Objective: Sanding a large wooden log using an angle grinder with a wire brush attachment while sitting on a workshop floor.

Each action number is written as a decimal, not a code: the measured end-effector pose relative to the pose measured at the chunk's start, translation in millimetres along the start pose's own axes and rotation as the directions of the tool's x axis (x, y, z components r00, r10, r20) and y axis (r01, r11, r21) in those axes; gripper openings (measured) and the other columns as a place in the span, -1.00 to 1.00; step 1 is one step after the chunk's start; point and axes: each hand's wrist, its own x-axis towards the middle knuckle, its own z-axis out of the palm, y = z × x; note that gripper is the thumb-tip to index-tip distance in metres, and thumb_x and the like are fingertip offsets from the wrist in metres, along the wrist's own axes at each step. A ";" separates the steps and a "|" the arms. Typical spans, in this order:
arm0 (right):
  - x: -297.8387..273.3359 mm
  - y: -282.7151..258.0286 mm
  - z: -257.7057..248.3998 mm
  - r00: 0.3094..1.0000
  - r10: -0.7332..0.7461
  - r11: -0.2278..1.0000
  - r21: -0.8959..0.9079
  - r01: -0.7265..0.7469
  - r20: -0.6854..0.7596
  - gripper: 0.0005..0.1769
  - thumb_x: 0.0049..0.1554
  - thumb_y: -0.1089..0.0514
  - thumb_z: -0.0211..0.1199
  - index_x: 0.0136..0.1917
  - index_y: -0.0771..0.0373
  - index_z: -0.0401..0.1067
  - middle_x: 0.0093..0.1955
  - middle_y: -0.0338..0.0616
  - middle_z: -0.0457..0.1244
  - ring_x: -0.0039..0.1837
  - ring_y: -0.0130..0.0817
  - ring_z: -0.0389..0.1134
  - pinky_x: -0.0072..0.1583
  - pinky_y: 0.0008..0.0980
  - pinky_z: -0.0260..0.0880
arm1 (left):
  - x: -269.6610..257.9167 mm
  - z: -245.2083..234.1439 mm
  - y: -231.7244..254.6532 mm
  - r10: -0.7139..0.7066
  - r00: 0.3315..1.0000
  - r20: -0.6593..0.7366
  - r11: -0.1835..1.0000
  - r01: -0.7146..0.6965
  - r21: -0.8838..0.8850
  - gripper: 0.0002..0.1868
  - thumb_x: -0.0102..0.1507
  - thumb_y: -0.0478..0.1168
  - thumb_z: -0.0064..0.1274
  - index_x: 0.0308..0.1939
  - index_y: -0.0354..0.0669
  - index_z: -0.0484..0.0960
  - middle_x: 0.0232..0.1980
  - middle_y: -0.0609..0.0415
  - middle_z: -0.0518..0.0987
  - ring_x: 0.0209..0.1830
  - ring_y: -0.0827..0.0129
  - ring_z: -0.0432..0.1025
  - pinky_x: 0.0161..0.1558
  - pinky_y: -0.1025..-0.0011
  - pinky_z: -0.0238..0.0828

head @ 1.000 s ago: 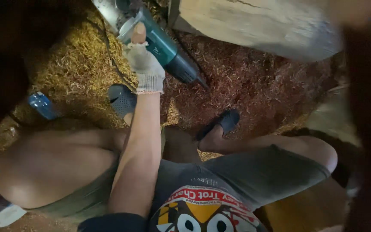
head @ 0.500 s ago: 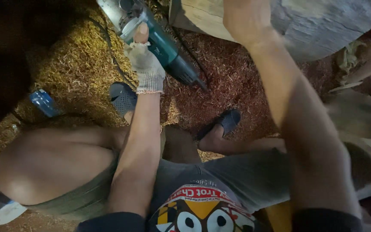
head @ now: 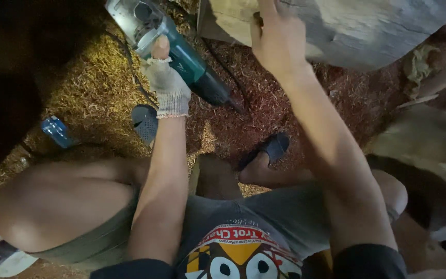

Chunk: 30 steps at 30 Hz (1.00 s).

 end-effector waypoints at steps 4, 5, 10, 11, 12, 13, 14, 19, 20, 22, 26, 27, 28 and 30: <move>-10.4 -8.2 37.3 0.984 -0.015 0.997 -0.073 0.002 -0.177 -0.32 0.34 0.29 0.21 0.62 0.22 0.00 -0.07 0.06 0.38 -0.16 -0.13 0.46 -0.20 -0.29 0.50 | 8.5 -10.4 -13.3 -0.035 0.999 -0.038 0.999 0.036 0.017 -0.36 0.12 -0.03 0.36 0.18 -0.17 0.48 0.15 0.16 0.53 0.16 0.42 0.38 0.26 0.44 0.18; -10.2 -8.2 39.8 0.984 -0.018 0.997 -0.073 0.005 -0.179 -0.32 0.34 0.29 0.21 0.62 0.22 0.00 -0.07 0.06 0.38 -0.16 -0.13 0.46 -0.20 -0.29 0.50 | 16.0 -19.3 -23.0 -0.033 0.999 -0.038 0.999 0.034 0.015 -0.36 0.12 -0.03 0.36 0.18 -0.17 0.48 0.15 0.16 0.53 0.16 0.42 0.38 0.26 0.44 0.18; -18.4 -11.1 55.0 0.942 -0.050 0.996 0.047 0.070 -0.331 -0.37 0.27 0.36 0.23 0.54 0.18 0.11 0.04 0.10 0.39 -0.15 -0.16 0.49 -0.17 -0.34 0.54 | 33.7 -37.9 -41.5 0.082 0.992 -0.094 0.996 -0.079 0.039 -0.39 0.15 -0.06 0.42 0.11 -0.25 0.44 0.04 0.06 0.49 0.06 0.25 0.38 0.22 0.26 0.28; -19.9 -9.5 57.1 0.941 -0.052 0.997 0.043 0.070 -0.335 -0.37 0.27 0.36 0.23 0.54 0.18 0.11 0.04 0.10 0.39 -0.15 -0.16 0.49 -0.17 -0.34 0.54 | 20.6 -24.5 -26.9 0.083 0.992 -0.090 0.996 -0.080 0.035 -0.39 0.15 -0.06 0.42 0.11 -0.25 0.44 0.04 0.06 0.49 0.06 0.25 0.38 0.22 0.26 0.28; -21.2 -8.2 59.7 0.946 0.012 0.991 0.133 0.033 -0.323 -0.39 0.28 0.34 0.24 0.52 0.16 0.13 0.09 0.12 0.39 -0.13 -0.15 0.50 -0.13 -0.32 0.56 | 7.7 -11.7 -12.3 0.075 0.997 -0.030 0.997 -0.075 0.009 -0.41 0.11 -0.08 0.41 0.09 -0.22 0.47 0.05 0.09 0.51 0.07 0.29 0.39 0.20 0.28 0.30; -23.2 -8.8 64.6 0.951 0.074 0.974 0.224 -0.005 -0.301 -0.41 0.28 0.32 0.25 0.51 0.13 0.16 0.14 0.15 0.38 -0.11 -0.14 0.51 -0.08 -0.31 0.57 | -5.5 -2.5 3.0 0.068 0.997 0.025 0.998 -0.068 -0.013 -0.42 0.08 -0.09 0.40 0.08 -0.20 0.51 0.05 0.11 0.53 0.08 0.32 0.41 0.18 0.30 0.32; -22.1 -15.6 61.0 0.950 0.072 0.975 0.224 -0.003 -0.302 -0.41 0.28 0.32 0.25 0.51 0.13 0.16 0.14 0.15 0.38 -0.11 -0.14 0.51 -0.08 -0.31 0.57 | -10.6 0.7 5.0 0.070 0.997 0.025 0.998 -0.069 -0.014 -0.42 0.08 -0.09 0.40 0.08 -0.20 0.51 0.05 0.11 0.53 0.08 0.32 0.41 0.18 0.30 0.32; -15.0 -47.4 58.0 0.836 0.149 0.803 0.558 0.209 -0.527 -0.45 0.37 0.30 0.24 0.52 0.11 0.09 0.22 0.15 0.32 0.05 -0.11 0.50 -0.01 -0.28 0.57 | -23.9 5.1 5.5 -0.082 0.997 0.015 0.996 0.082 0.019 -0.36 0.15 -0.08 0.35 0.16 -0.26 0.37 0.01 -0.01 0.52 -0.04 0.23 0.47 0.01 0.22 0.55; -13.7 -51.9 58.6 0.837 0.149 0.801 0.560 0.210 -0.527 -0.45 0.37 0.30 0.24 0.52 0.11 0.09 0.22 0.15 0.32 0.05 -0.11 0.50 -0.01 -0.28 0.57 | -22.9 3.5 3.7 -0.080 0.997 0.013 0.997 0.079 0.021 -0.36 0.15 -0.08 0.35 0.16 -0.26 0.37 0.01 -0.01 0.52 -0.04 0.23 0.47 0.01 0.22 0.55; -13.0 -58.6 58.5 0.890 0.386 0.507 0.862 0.015 -0.242 -0.42 0.34 0.29 0.23 0.54 0.15 0.10 -0.03 -0.01 0.38 -0.19 -0.36 0.43 -0.25 -0.38 0.49 | -22.5 1.9 -2.6 0.076 0.986 0.150 0.997 -0.075 -0.013 -0.34 0.18 -0.15 0.39 0.24 -0.41 0.44 0.09 0.01 0.57 0.06 0.26 0.48 0.13 0.33 0.47; -5.8 -72.9 43.8 0.867 0.497 0.237 0.966 -0.100 -0.032 -0.36 0.35 0.28 0.24 0.59 0.16 0.06 -0.21 -0.07 0.39 -0.34 -0.46 0.36 -0.33 -0.41 0.42 | -14.5 -5.1 -2.2 0.023 1.000 0.010 0.995 -0.024 0.092 -0.41 0.18 -0.13 0.33 0.19 -0.24 0.43 0.01 0.08 0.57 -0.01 0.33 0.50 0.09 0.36 0.51; -4.4 -77.7 40.1 0.862 0.507 0.206 0.973 -0.103 -0.016 -0.34 0.34 0.27 0.23 0.60 0.16 0.04 -0.22 -0.08 0.39 -0.35 -0.47 0.35 -0.34 -0.42 0.41 | -6.2 -14.4 -9.7 0.017 0.998 0.055 1.000 -0.019 0.025 -0.45 0.20 -0.14 0.34 0.17 -0.26 0.46 0.01 0.06 0.58 -0.03 0.30 0.49 0.06 0.33 0.49; -3.1 -82.5 36.0 0.857 0.516 0.176 0.979 -0.106 0.001 -0.32 0.33 0.27 0.23 0.61 0.16 0.02 -0.23 -0.08 0.38 -0.36 -0.47 0.35 -0.36 -0.42 0.40 | 1.8 -23.5 -17.0 0.014 0.995 0.100 0.999 -0.010 -0.043 -0.49 0.22 -0.15 0.34 0.14 -0.28 0.48 0.00 0.03 0.58 -0.05 0.27 0.48 0.03 0.30 0.48; 1.9 -89.4 32.6 0.852 0.523 0.153 0.983 -0.099 0.005 -0.31 0.31 0.28 0.22 0.60 0.16 0.01 -0.25 -0.09 0.38 -0.37 -0.47 0.35 -0.37 -0.43 0.40 | 9.9 -29.5 -25.0 0.090 0.987 0.137 0.977 -0.114 0.179 -0.56 0.30 -0.08 0.23 0.15 -0.26 0.56 0.06 0.06 0.61 0.02 0.34 0.50 0.12 0.37 0.46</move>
